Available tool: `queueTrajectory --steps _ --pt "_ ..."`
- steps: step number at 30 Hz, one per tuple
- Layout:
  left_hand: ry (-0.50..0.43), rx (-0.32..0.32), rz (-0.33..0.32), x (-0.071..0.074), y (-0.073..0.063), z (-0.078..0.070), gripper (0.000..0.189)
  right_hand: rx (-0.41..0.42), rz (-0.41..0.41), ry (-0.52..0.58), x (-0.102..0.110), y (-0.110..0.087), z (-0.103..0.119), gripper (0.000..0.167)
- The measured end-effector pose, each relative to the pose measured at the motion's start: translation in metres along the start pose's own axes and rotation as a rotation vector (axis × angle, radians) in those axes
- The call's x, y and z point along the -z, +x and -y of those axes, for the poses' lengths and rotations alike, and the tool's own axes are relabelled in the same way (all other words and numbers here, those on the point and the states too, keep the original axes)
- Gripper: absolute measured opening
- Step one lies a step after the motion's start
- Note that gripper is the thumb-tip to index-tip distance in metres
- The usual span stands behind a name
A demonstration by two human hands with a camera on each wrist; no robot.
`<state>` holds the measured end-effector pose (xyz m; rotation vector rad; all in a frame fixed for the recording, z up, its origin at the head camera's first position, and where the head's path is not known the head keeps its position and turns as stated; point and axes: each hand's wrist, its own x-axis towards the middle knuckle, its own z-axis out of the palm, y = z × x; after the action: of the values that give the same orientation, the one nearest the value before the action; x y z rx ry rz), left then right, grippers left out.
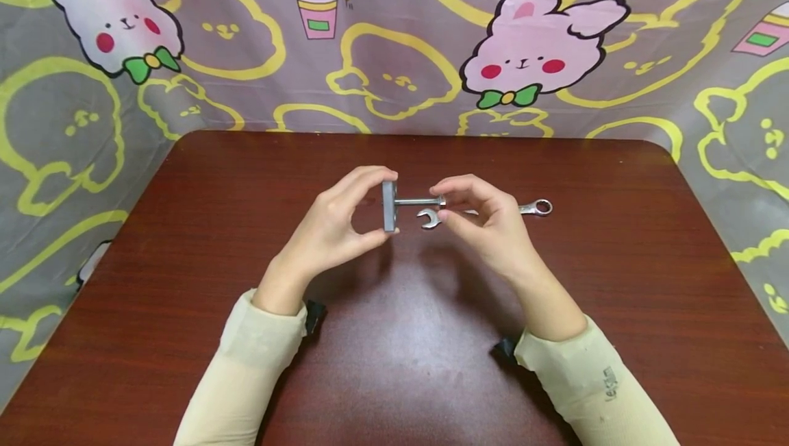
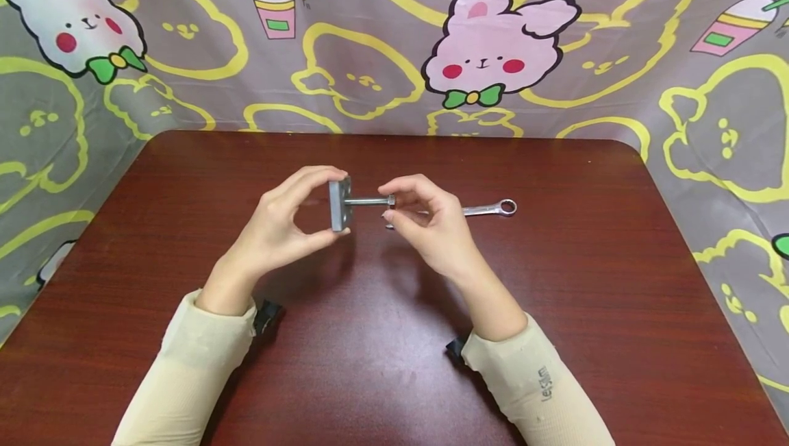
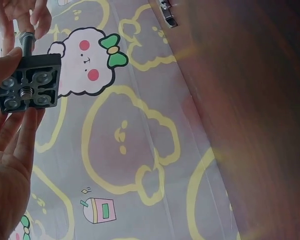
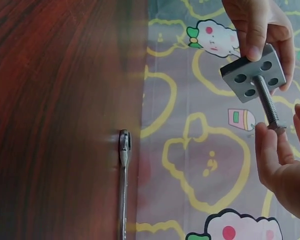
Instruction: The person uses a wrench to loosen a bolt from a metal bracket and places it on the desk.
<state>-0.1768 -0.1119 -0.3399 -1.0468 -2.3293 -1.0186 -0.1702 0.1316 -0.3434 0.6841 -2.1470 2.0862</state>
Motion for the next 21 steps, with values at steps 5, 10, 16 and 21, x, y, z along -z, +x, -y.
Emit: queueTrajectory --steps 5,10,16,21 --pt "-0.010 0.003 -0.004 0.000 -0.001 0.000 0.068 0.017 0.002 0.007 0.000 -0.001 0.002 0.029" --pt "-0.015 -0.002 -0.020 0.001 0.000 0.000 0.068 -0.001 -0.034 -0.027 0.002 -0.002 0.001 0.031" --pt "0.007 -0.028 -0.048 0.001 0.001 0.001 0.065 -0.174 -0.076 -0.125 0.006 -0.003 -0.006 0.022" --pt "0.003 -0.048 -0.059 0.001 0.002 0.001 0.065 -0.206 -0.043 -0.164 0.002 -0.002 -0.010 0.017"
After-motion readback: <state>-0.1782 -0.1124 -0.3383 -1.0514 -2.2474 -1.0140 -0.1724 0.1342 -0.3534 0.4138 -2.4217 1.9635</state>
